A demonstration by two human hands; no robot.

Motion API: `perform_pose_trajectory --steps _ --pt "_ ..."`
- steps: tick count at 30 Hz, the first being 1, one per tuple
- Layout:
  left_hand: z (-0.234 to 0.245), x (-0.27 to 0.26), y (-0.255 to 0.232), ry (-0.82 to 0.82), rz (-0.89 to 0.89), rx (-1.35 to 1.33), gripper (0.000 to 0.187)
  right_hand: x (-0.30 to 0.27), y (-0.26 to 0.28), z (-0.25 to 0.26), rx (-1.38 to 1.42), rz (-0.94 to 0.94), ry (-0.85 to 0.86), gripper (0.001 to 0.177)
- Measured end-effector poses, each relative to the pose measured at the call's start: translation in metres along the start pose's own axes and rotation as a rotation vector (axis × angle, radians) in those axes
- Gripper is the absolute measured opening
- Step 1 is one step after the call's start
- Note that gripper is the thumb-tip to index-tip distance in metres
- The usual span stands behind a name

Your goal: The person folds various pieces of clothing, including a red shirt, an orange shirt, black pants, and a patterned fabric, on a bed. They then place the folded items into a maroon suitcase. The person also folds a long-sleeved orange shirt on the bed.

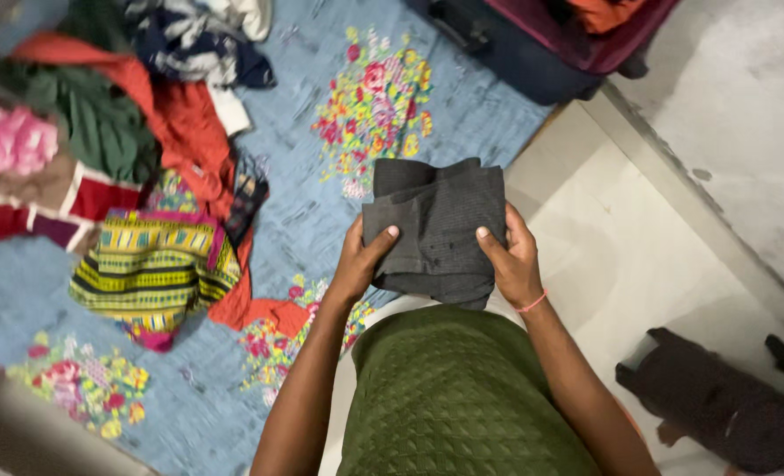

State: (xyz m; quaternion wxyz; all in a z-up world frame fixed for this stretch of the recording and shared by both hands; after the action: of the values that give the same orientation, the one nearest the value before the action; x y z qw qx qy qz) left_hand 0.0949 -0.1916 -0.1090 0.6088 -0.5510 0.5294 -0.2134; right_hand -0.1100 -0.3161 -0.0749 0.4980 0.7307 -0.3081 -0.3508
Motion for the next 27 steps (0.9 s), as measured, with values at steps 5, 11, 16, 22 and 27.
perform_pose_trajectory --steps 5,11,16,22,27 --pt "-0.033 0.032 -0.006 0.127 0.004 -0.003 0.049 -0.001 0.006 0.029 0.055 0.018 -0.104 0.055" --pt "-0.067 0.066 -0.015 0.152 -0.002 0.060 0.052 0.020 0.014 0.067 0.064 0.045 -0.135 0.054" --pt "-0.107 0.097 -0.013 0.107 0.014 0.069 0.050 0.050 0.027 0.112 0.065 0.081 -0.106 0.054" --pt "-0.180 0.134 -0.019 0.102 0.000 0.046 0.048 0.080 0.051 0.185 0.073 0.092 -0.103 0.053" --pt "-0.245 0.167 -0.022 0.090 0.003 0.118 0.047 0.098 0.062 0.248 0.126 0.095 -0.145 0.052"
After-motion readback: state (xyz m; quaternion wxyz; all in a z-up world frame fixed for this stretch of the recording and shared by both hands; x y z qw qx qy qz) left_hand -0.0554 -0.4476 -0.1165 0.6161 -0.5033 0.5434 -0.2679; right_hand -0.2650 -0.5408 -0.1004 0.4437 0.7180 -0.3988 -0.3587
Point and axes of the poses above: each hand's wrist, its own x-axis towards the middle knuckle, its own z-axis out of the back of the hand, y = z × x, the point moved 6 cm from there along x, towards the middle knuckle, and after that the axes turned 5 degrees about x, right-handed, at the moved point
